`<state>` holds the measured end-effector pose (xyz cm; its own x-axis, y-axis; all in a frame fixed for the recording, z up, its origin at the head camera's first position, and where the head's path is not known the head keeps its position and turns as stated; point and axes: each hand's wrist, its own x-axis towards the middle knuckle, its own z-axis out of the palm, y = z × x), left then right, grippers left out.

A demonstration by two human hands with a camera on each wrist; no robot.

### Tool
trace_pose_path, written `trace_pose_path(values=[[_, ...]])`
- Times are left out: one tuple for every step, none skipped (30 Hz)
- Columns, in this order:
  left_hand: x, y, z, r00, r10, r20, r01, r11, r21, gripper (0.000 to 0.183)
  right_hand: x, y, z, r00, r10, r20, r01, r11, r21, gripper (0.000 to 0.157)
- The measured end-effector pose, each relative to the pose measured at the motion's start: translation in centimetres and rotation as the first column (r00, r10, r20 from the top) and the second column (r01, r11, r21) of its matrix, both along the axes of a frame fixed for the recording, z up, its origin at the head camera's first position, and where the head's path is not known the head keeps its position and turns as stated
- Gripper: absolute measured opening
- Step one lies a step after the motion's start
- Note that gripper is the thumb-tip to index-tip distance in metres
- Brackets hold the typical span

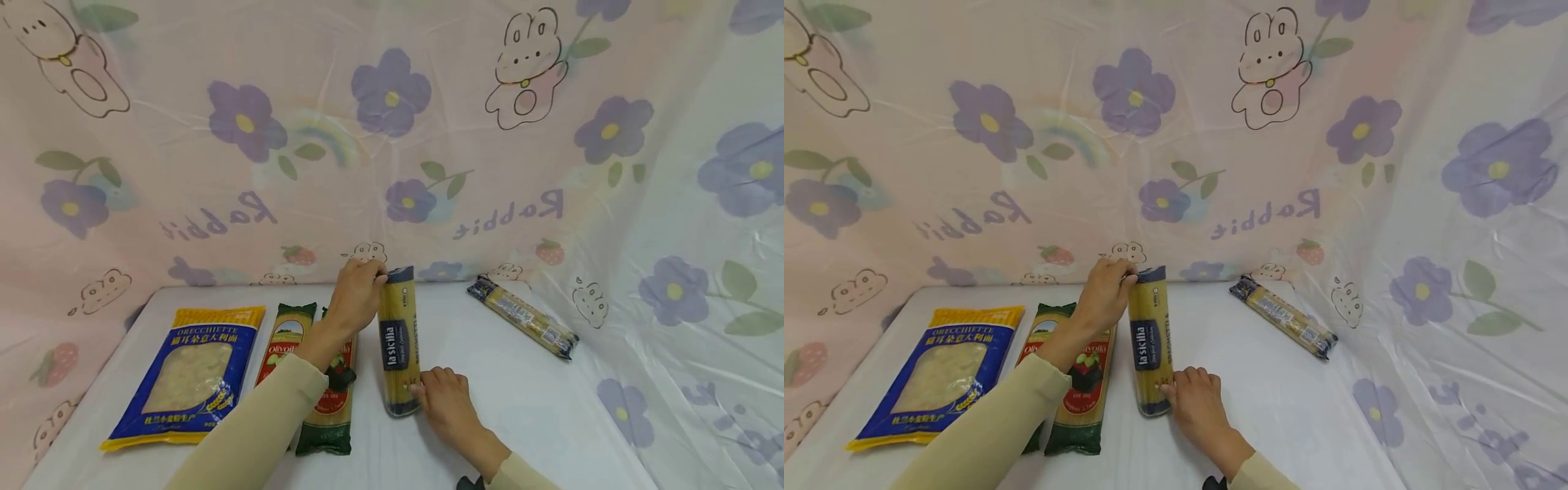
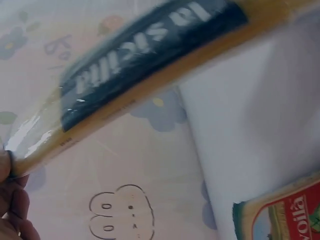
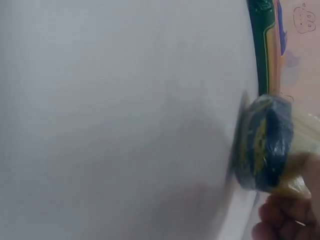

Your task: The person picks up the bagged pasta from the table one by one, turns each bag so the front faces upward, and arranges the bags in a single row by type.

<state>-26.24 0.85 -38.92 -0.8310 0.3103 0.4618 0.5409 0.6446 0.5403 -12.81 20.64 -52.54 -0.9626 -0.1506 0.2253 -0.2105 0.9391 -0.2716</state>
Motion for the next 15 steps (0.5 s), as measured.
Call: trace_pose_path(values=[[0.0,-0.1,-0.2,1.0,0.008,-0.02,-0.008,1.0,0.001,0.012,-0.1,-0.1,-0.1,1.0,0.004,0.002,-0.004,1.0,-0.004,0.029],[0.0,-0.2,-0.5,0.999,0.013,-0.05,-0.013,1.0,0.002,0.012,-0.1,-0.2,-0.1,1.0,0.007,0.002,-0.007,1.0,-0.01,0.03],[-0.1,-0.2,-0.7,0.996,0.016,-0.09,-0.016,1.0,0.001,0.011,-0.2,-0.3,-0.2,1.0,0.008,-0.002,-0.009,1.0,-0.012,0.031],[-0.1,-0.2,-1.0,0.989,0.02,-0.144,-0.022,1.0,-0.009,0.011,-0.2,-0.4,-0.2,1.0,0.007,-0.006,-0.007,1.0,-0.014,0.031],[-0.3,-0.2,-1.4,0.978,0.025,-0.206,-0.03,0.999,-0.021,0.01,-0.2,-0.5,-0.3,1.0,0.006,-0.014,-0.007,1.0,-0.015,0.032],[-0.4,-0.2,-1.8,0.964,0.03,-0.266,-0.041,0.999,-0.035,0.01,-0.1,-0.5,-0.3,1.0,0.008,-0.027,-0.008,1.0,-0.011,0.033],[-0.6,-0.2,-2.2,0.949,0.039,-0.312,-0.057,0.997,-0.048,0.01,0.0,-0.6,-0.4,0.999,0.012,-0.042,-0.012,1.0,-0.006,0.033],[-0.8,-0.2,-2.5,0.936,0.049,-0.349,-0.075,0.995,-0.061,0.011,0.2,-0.7,-0.4,0.998,0.016,-0.059,-0.016,1.0,-0.001,0.033],[-1.0,-0.2,-2.9,0.925,0.059,-0.375,-0.094,0.993,-0.075,0.012,0.4,-0.8,-0.4,0.997,0.022,-0.078,-0.022,1.0,0.005,0.033],[-1.2,-0.2,-3.2,0.921,0.07,-0.384,-0.111,0.99,-0.086,0.012,0.6,-0.9,-0.4,0.995,0.031,-0.095,-0.03,1.0,0.007,0.034],[-1.4,-0.2,-3.5,0.92,0.08,-0.383,-0.126,0.987,-0.096,0.013,0.8,-1.0,-0.3,0.992,0.042,-0.117,-0.041,0.999,0.008,0.035],[-1.6,-0.3,-3.8,0.924,0.089,-0.372,-0.138,0.985,-0.107,0.013,1.1,-1.2,-0.3,0.989,0.053,-0.138,-0.053,0.999,0.007,0.036],[-1.8,-0.3,-4.0,0.928,0.097,-0.359,-0.148,0.982,-0.118,0.013,1.4,-1.3,-0.2,0.986,0.063,-0.157,-0.063,0.998,0.002,0.036],[-2.0,-0.4,-4.2,0.931,0.102,-0.351,-0.157,0.979,-0.132,0.014,1.6,-1.4,0.0,0.983,0.07,-0.172,-0.072,0.997,-0.006,0.036],[-2.2,-0.5,-4.5,0.934,0.104,-0.343,-0.162,0.976,-0.146,0.014,1.9,-1.5,0.1,0.98,0.078,-0.185,-0.081,0.997,-0.012,0.037]])
